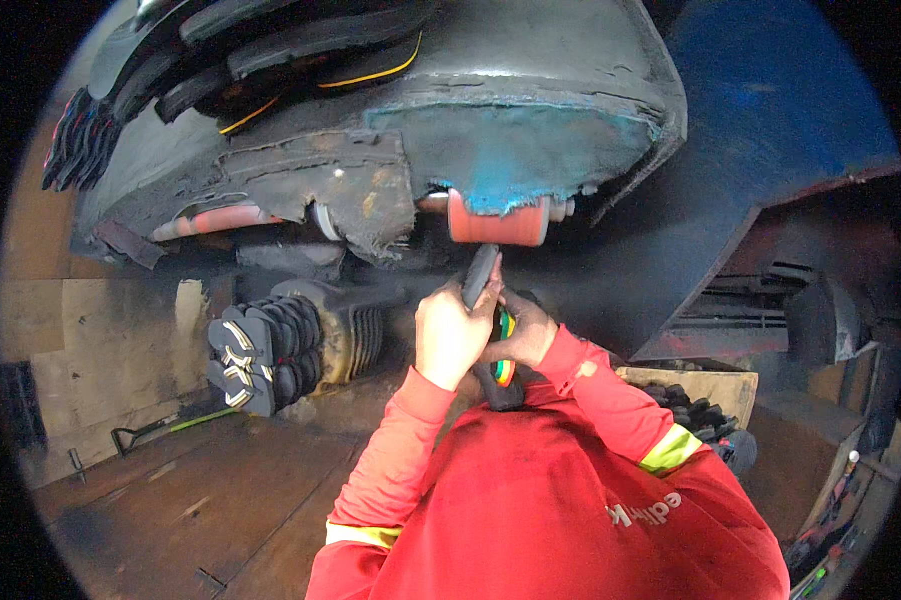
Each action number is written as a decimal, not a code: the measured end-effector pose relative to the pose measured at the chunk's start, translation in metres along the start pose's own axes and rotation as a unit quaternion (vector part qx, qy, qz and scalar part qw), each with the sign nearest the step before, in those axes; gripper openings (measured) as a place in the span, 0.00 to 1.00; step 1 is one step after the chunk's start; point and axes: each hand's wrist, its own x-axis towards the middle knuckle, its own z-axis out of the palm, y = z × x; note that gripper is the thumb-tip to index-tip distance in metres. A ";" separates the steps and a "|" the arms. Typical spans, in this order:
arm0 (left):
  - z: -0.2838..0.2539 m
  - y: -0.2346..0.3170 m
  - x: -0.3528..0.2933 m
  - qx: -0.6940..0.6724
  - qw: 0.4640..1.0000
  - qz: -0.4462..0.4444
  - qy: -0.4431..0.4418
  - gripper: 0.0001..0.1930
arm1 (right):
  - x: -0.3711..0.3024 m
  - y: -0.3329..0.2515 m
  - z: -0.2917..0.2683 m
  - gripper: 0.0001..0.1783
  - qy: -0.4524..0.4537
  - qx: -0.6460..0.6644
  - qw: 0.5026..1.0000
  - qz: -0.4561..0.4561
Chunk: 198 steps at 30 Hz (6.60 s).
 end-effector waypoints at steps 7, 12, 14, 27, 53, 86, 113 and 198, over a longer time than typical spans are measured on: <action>0.005 0.013 0.021 0.036 0.996 -0.051 -0.059 0.20 | 0.009 -0.013 -0.022 0.56 -0.001 0.058 0.998 -0.016; -0.002 0.017 0.010 -0.002 0.999 -0.021 -0.045 0.18 | -0.002 -0.023 -0.024 0.55 -0.009 0.006 0.997 -0.076; -0.003 0.017 0.003 -0.005 0.999 -0.012 -0.039 0.19 | -0.009 -0.021 -0.024 0.56 -0.019 -0.002 0.998 -0.064; 0.024 -0.001 0.021 -0.047 0.999 -0.019 -0.010 0.24 | 0.014 -0.007 -0.044 0.55 -0.027 -0.068 0.993 -0.098; 0.014 0.008 0.008 0.061 0.997 0.038 0.024 0.28 | -0.008 -0.003 -0.007 0.47 0.109 -0.199 0.951 -0.210; 0.016 0.004 0.025 0.120 0.991 0.061 0.007 0.30 | 0.007 0.012 0.009 0.39 0.127 -0.191 0.959 -0.169; 0.001 0.000 0.000 -0.045 0.994 0.084 0.055 0.20 | -0.001 -0.011 0.035 0.46 0.180 -0.397 0.894 -0.106; -0.287 0.155 0.108 -0.547 0.811 0.199 0.056 0.23 | -0.227 -0.147 -0.058 0.09 0.381 0.098 0.859 -0.328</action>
